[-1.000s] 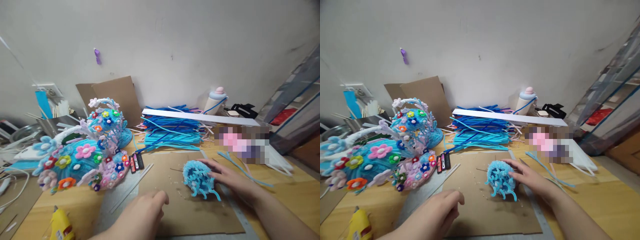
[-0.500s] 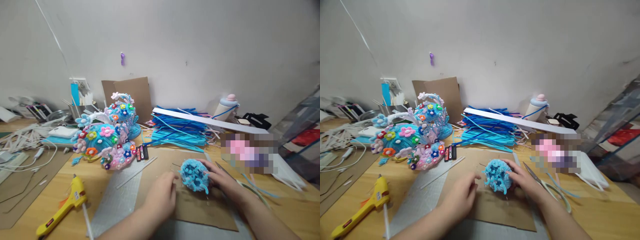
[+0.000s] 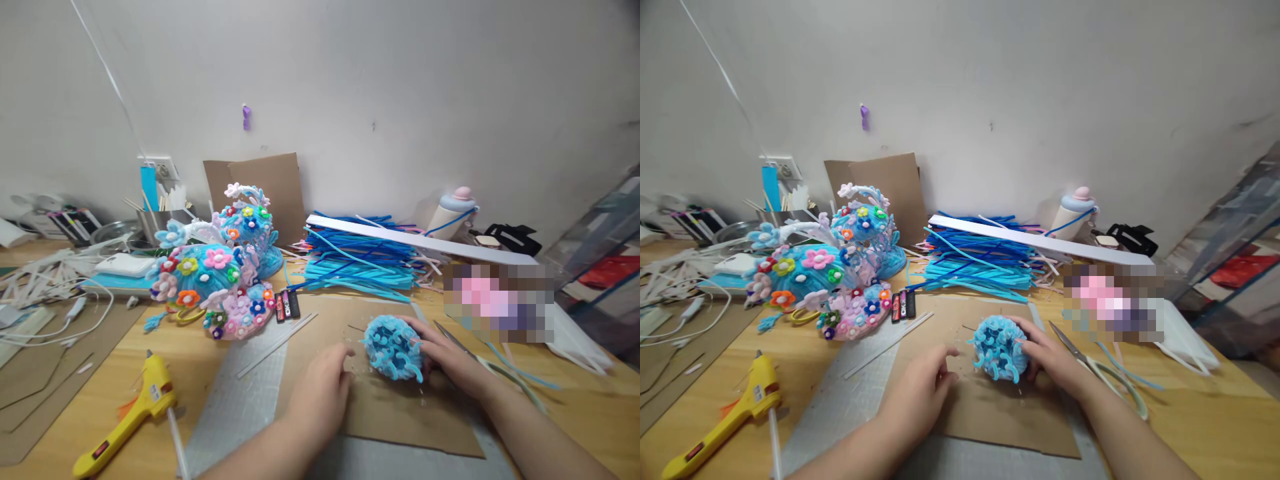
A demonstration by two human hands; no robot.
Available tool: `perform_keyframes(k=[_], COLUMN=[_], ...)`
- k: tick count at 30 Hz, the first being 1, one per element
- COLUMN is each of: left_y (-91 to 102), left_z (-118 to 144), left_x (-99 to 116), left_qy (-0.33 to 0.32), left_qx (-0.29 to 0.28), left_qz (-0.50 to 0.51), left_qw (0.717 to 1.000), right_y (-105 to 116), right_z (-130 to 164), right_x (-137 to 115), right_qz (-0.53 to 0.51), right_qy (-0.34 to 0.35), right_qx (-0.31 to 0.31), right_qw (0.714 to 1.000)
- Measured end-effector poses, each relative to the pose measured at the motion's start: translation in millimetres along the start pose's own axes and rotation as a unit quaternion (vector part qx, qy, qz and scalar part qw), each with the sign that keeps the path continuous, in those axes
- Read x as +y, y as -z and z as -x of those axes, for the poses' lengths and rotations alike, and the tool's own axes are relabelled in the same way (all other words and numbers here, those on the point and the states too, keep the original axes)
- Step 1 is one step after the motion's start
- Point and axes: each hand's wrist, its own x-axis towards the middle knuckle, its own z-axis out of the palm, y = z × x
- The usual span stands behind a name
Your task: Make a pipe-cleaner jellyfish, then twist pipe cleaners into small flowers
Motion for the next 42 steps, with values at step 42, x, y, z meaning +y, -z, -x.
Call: perform_keyframes(k=[42], left_y=[12.0], left_z=[24.6], left_x=[41.8], left_qy=[-0.235], left_qx=[0.038], left_qz=[-0.009], left_qw=[0.971], right_y=[-5.5], right_z=[-1.0], right_x=[-2.8], right_qz=[-0.038], right_qy=[0.013], right_qx=[0.028], right_qw=[0.999])
